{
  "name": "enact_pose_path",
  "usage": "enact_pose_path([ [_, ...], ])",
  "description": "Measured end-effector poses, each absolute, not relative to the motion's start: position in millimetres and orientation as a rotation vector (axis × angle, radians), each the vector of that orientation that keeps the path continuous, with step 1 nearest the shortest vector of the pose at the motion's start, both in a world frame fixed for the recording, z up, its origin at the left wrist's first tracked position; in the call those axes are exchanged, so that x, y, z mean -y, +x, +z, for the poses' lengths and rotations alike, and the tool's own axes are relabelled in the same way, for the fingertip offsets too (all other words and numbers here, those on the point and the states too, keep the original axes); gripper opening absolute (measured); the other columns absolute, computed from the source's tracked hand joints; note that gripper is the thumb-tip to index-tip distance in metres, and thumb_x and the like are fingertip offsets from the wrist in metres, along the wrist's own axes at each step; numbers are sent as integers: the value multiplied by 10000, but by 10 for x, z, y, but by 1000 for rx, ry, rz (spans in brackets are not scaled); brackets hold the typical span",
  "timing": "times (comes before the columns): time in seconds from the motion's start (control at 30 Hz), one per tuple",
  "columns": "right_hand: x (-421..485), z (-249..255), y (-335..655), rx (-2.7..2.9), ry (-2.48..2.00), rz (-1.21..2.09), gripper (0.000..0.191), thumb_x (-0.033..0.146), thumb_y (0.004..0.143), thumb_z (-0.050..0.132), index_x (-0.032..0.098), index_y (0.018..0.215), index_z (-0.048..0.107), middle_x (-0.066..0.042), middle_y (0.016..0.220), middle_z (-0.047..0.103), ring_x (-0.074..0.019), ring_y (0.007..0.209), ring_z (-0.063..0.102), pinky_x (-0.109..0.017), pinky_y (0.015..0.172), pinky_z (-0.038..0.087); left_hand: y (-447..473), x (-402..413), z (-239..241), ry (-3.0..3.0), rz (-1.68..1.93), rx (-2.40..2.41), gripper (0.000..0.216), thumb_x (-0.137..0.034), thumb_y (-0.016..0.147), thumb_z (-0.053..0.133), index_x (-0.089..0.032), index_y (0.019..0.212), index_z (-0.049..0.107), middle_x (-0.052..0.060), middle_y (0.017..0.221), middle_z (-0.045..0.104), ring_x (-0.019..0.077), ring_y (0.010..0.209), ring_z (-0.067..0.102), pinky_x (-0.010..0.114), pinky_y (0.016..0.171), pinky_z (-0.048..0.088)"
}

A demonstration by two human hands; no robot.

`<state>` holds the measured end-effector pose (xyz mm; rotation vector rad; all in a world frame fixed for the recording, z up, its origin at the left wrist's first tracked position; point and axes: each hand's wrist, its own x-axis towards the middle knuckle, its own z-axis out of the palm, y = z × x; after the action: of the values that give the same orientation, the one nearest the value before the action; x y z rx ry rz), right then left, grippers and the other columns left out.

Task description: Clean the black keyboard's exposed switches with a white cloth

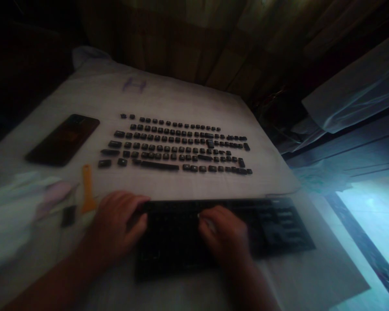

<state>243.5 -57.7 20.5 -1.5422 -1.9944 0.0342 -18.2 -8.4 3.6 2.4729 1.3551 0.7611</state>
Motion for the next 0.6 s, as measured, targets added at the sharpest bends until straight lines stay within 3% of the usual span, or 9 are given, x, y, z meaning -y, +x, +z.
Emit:
enact_pose_path([
  [0.6, 625, 307, 2672, 1739, -1549, 128, 157, 139, 809, 565, 198, 717, 677, -11, 638, 700, -144, 554, 671, -216, 533, 517, -197, 85, -1, 2480, 740, -1368, 269, -361, 913, 461, -202, 1050, 628, 55, 913, 690, 267, 891, 626, 446, 833, 463],
])
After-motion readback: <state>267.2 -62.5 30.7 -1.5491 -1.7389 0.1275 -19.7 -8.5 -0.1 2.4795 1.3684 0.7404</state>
